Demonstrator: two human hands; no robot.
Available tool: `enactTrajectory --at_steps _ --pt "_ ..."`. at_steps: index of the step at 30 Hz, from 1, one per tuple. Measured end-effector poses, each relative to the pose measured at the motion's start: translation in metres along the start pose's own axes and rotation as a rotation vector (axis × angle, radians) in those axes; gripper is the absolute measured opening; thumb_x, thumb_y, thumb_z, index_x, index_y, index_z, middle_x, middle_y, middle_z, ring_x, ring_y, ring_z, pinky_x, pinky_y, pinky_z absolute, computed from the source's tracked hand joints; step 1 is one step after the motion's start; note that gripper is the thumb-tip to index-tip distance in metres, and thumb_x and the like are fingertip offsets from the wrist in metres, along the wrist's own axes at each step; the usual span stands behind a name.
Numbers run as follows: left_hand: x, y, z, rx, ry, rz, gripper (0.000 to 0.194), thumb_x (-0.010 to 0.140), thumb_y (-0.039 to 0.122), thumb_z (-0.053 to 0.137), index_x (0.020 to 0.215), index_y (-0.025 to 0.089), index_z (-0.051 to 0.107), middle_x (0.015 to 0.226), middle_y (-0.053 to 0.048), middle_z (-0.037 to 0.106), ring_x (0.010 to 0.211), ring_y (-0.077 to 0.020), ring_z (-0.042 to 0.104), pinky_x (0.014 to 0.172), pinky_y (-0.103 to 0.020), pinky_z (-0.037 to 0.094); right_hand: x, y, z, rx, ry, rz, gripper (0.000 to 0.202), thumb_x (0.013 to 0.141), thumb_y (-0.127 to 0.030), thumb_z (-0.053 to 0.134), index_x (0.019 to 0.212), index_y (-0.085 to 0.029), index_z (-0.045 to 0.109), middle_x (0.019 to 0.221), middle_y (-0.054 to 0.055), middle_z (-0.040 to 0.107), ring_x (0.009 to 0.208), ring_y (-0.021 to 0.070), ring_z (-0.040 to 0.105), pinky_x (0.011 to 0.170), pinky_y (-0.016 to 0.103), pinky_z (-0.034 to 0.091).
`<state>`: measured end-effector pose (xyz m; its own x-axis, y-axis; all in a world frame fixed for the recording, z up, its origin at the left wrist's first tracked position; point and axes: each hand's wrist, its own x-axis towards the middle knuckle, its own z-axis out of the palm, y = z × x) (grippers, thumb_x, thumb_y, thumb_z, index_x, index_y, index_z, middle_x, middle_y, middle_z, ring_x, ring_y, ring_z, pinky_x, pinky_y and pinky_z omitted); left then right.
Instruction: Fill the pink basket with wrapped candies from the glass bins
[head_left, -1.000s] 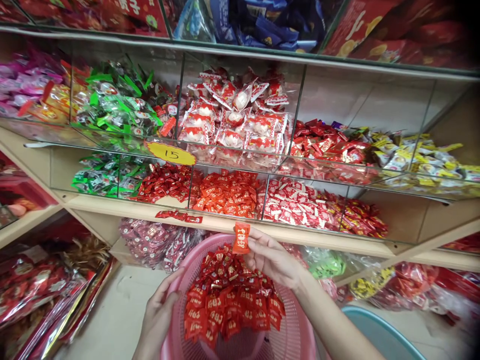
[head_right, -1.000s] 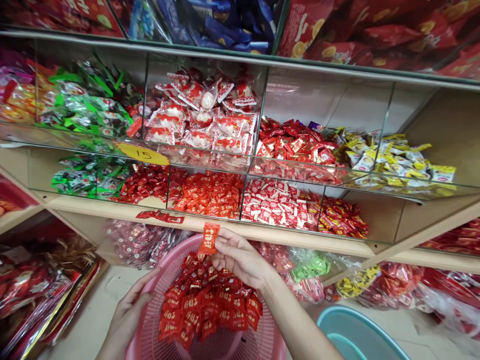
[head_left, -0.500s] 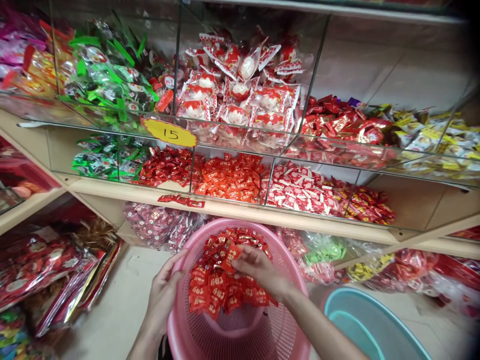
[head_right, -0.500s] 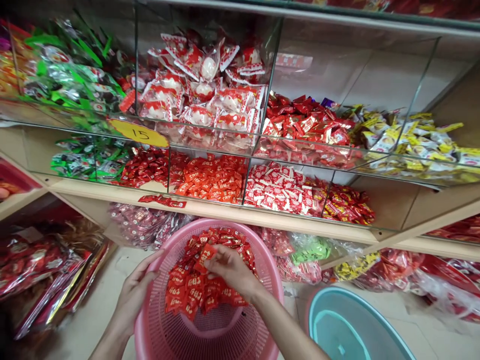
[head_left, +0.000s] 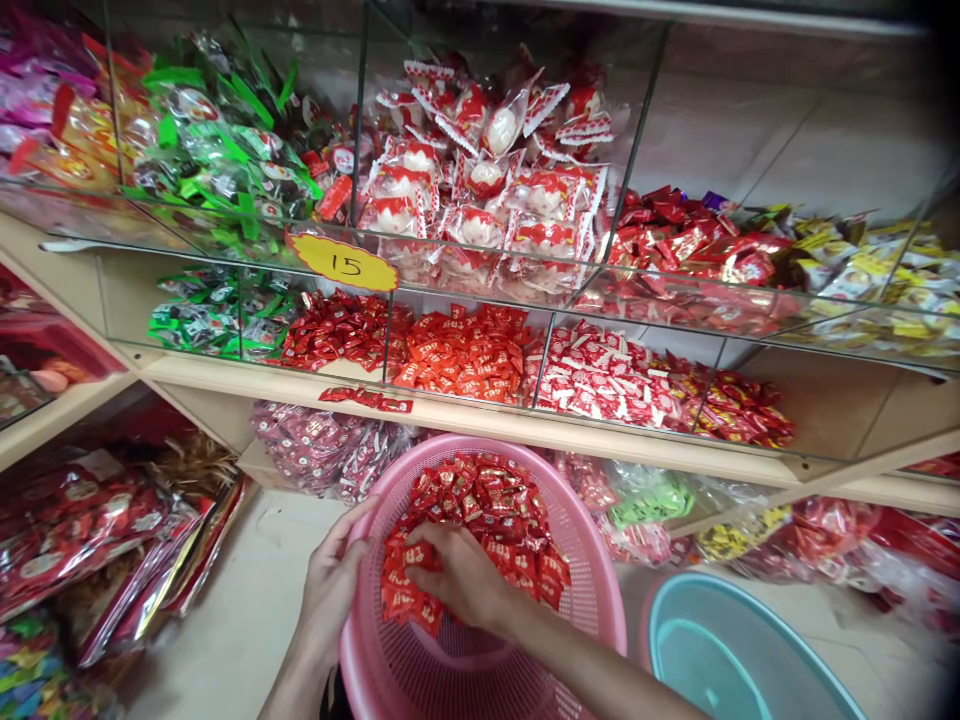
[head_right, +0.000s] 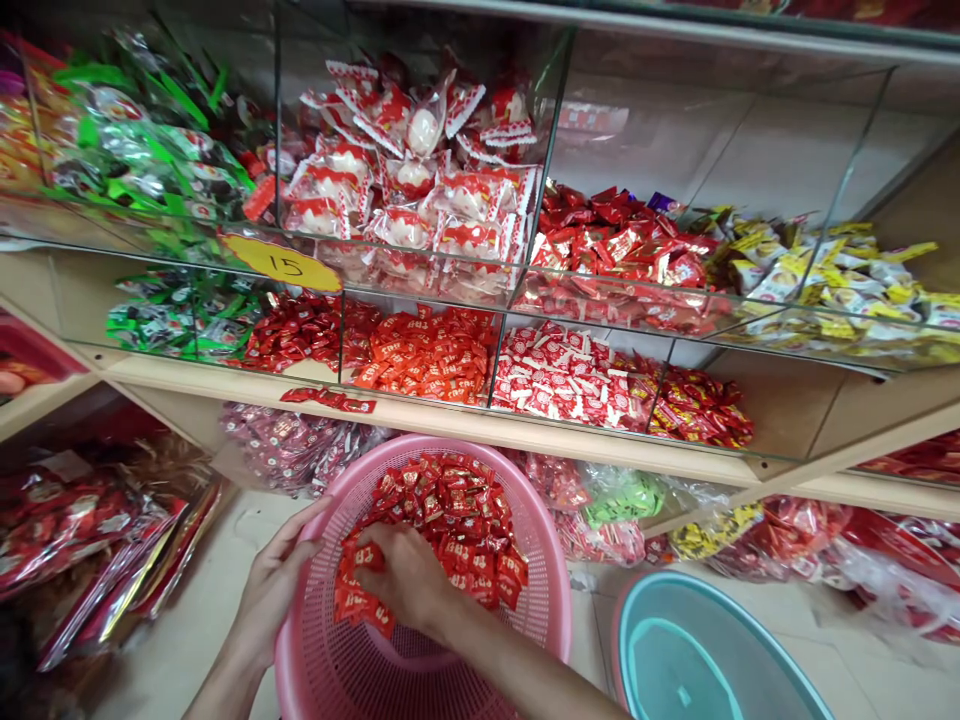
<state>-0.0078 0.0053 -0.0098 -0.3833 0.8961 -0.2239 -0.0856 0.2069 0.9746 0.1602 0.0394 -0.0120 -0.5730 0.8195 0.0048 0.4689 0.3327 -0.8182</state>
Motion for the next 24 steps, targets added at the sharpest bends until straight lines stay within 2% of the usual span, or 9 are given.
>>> enactTrajectory --at_steps 3,8,14,18,24 --pt "0.000 -0.001 -0.001 -0.010 -0.008 0.002 0.049 0.070 0.021 0.055 0.119 0.022 0.060 0.130 -0.004 0.056 0.125 -0.0231 0.044 0.105 -0.032 0.030 0.006 -0.005 0.010 -0.217 -0.032 -0.071 0.019 0.080 -0.024 0.061 0.098 -0.021 0.059 0.093 0.003 0.064 0.091 0.0193 0.054 0.085 0.032 0.040" --pt "0.001 -0.005 -0.002 0.018 -0.006 0.052 0.047 0.071 0.020 0.054 0.117 0.021 0.061 0.129 -0.004 0.057 0.125 -0.0211 0.044 0.106 -0.030 0.027 0.011 -0.005 0.024 -0.450 -0.019 -0.198 0.016 0.083 -0.029 0.058 0.096 -0.020 0.057 0.099 0.004 0.061 0.096 0.0210 0.049 0.087 0.036 0.039" --pt "0.003 -0.005 -0.003 0.013 -0.007 0.025 0.047 0.070 0.022 0.055 0.116 0.019 0.061 0.129 -0.005 0.056 0.127 -0.0227 0.041 0.108 -0.033 0.025 0.010 0.001 0.041 -0.481 0.066 -0.168 0.020 0.084 -0.035 0.057 0.100 -0.023 0.057 0.105 0.002 0.055 0.098 0.0209 0.045 0.087 0.036 0.039" --pt "0.002 -0.003 -0.003 0.010 -0.002 0.015 0.047 0.069 0.023 0.056 0.116 0.020 0.062 0.129 -0.005 0.057 0.127 -0.0244 0.041 0.109 -0.035 0.024 0.009 0.002 0.048 -0.514 0.058 -0.144 0.021 0.084 -0.035 0.058 0.101 -0.023 0.058 0.107 0.004 0.054 0.099 0.0222 0.045 0.086 0.038 0.039" --pt "0.003 -0.006 -0.004 0.008 -0.012 0.044 0.045 0.071 0.024 0.056 0.115 0.021 0.062 0.129 -0.004 0.057 0.127 -0.0222 0.041 0.109 -0.032 0.023 0.005 0.001 0.052 -0.516 0.069 -0.144 0.033 0.081 -0.041 0.060 0.109 -0.024 0.056 0.107 0.004 0.054 0.098 0.0241 0.046 0.085 0.040 0.040"
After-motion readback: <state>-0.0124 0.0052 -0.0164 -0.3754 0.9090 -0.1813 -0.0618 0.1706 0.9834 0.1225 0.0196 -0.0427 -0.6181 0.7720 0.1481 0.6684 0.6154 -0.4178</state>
